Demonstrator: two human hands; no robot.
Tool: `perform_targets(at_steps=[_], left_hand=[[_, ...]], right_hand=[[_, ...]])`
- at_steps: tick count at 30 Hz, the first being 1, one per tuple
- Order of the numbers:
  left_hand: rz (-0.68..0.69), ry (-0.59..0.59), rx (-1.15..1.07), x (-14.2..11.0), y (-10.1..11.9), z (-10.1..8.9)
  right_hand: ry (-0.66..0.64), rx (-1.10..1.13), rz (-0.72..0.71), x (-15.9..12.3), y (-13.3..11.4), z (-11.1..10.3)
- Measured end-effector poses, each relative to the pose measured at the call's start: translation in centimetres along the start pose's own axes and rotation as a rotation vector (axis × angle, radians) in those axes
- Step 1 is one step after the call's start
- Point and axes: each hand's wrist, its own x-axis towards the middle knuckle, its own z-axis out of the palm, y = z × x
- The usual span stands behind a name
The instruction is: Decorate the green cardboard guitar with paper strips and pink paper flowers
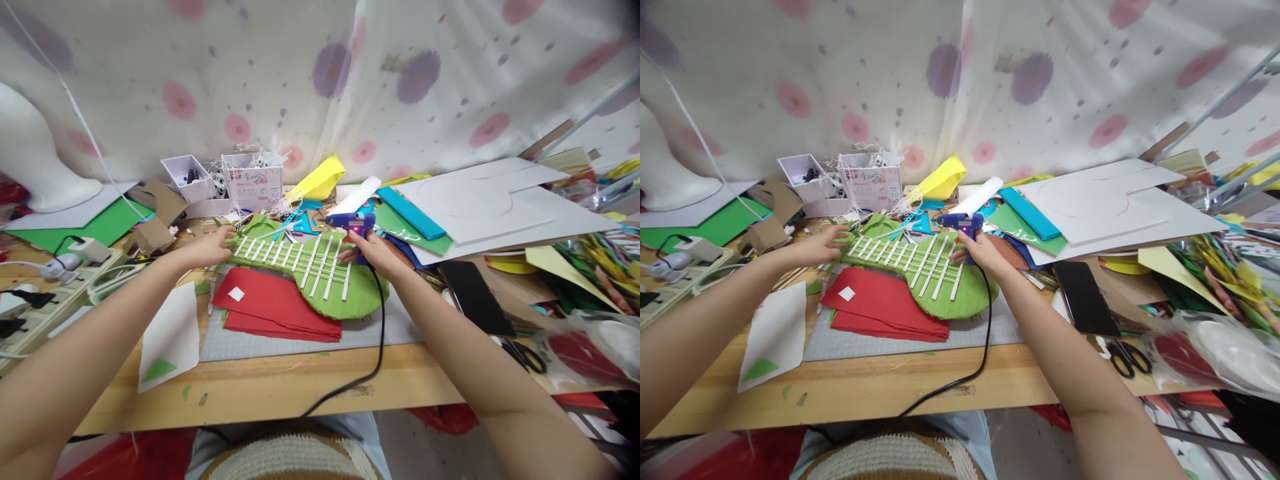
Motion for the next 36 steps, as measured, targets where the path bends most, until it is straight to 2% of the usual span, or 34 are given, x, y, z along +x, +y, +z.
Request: perform_targets(at_steps=[4,6,8,9,12,16,20,23,26,30,32,36], left_hand=[[0.042,0.274,-0.144,-1.3,0.0,-2.0],[0.048,0.405,-0.100,-2.0,0.2,-2.8],[0.091,0.421,0.044,-2.5,0.8,-2.8],[0.143,0.377,0.140,-2.6,1.3,-2.4],[0.364,0.129,0.431,-2.0,3.6,0.1],[0.570,-0.044,0.606,0.1,7.1,4.5],[0.604,-0.155,0.709,2.2,9.4,7.4],[0.620,-0.201,0.741,2.8,9.9,8.1],[0.639,-0.223,0.731,2.8,10.0,7.3],[0.646,-0.230,0.773,2.3,10.0,4.0],[0.673,-0.219,0.802,2.1,9.9,1.9],[0.767,-0.185,0.747,2.1,8.8,-1.1]], right_hand=[[0.010,0.142,-0.051,0.4,-0.2,-1.4],[0.022,0.170,-0.044,0.7,-0.2,-2.1],[0.029,0.151,-0.038,0.9,-0.5,-2.6],[0.033,0.131,-0.038,0.9,-0.7,-2.7],[0.056,0.061,-0.035,0.8,-1.7,-2.7],[0.083,0.015,-0.049,0.4,-2.7,-2.6],[0.155,-0.041,-0.082,0.2,-2.8,-3.5],[0.193,-0.123,-0.114,-0.1,-2.9,-4.8],[0.223,-0.282,-0.145,-0.5,-3.2,-5.9],[0.349,-0.471,-0.221,-0.5,-2.9,-7.2],[0.372,-0.472,-0.244,-0.3,-2.1,-7.7],[0.312,-0.421,-0.209,0.1,0.0,-7.6]])
